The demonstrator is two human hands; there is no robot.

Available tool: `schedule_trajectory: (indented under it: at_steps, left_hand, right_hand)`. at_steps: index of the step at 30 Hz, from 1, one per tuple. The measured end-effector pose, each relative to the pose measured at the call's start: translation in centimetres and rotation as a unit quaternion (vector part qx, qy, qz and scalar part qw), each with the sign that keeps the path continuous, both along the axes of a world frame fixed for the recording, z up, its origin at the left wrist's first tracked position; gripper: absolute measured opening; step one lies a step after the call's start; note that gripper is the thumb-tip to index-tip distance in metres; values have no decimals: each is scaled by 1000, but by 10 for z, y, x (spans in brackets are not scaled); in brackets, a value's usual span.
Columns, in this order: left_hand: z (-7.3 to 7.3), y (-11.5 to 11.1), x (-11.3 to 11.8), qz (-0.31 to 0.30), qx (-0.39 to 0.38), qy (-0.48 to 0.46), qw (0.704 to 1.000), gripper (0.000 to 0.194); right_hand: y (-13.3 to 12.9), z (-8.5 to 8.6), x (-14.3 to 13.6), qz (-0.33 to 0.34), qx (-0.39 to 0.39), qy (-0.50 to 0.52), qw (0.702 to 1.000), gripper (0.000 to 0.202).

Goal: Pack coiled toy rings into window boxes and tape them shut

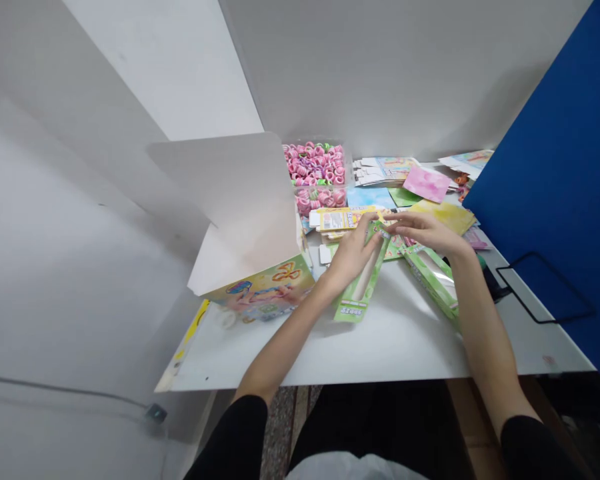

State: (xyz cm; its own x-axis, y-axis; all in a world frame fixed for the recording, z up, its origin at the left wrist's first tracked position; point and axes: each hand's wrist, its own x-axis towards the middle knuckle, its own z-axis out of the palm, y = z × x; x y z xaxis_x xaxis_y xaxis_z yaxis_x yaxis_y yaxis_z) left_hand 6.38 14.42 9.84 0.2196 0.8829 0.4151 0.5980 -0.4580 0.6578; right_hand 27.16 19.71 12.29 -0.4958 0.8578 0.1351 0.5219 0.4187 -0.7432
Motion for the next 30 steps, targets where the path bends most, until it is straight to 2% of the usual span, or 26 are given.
schedule_trajectory:
  at_steps: [2, 4, 7, 10, 12, 17, 20, 23, 27, 30]
  left_hand:
    - [-11, 6, 2, 3, -74, 54, 996, 50]
    - [-22, 11, 4, -11, -140, 120, 983, 55]
    - [-37, 17, 8, -58, -189, 181, 963, 45]
    - [-48, 19, 13, -98, -212, 208, 950, 38]
    - [-54, 16, 18, -101, -212, 224, 946, 37]
    - [-60, 0, 35, -91, -173, 241, 951, 60]
    - [-61, -9, 54, -123, -131, 239, 954, 69]
    - [-68, -19, 81, -178, -54, 237, 954, 71]
    - [-87, -38, 116, -223, 5, 255, 941, 68]
    - [-100, -53, 128, -225, 26, 264, 938, 71]
  right_hand:
    - [16, -14, 11, -98, 33, -127, 987, 46]
    - [29, -27, 27, -181, 70, -201, 960, 52]
    - [42, -42, 53, -228, 70, -273, 932, 53]
    - [48, -54, 69, -207, 50, -340, 916, 58]
    - [50, -61, 73, -187, 41, -376, 907, 62]
    - [57, -69, 67, -164, 46, -443, 880, 68]
    - [58, -70, 62, -138, 75, -468, 869, 68]
    - [59, -68, 59, -99, 105, -485, 862, 64]
    - [63, -62, 62, -38, 108, -500, 859, 55]
    - [70, -54, 68, -23, 97, -502, 859, 50]
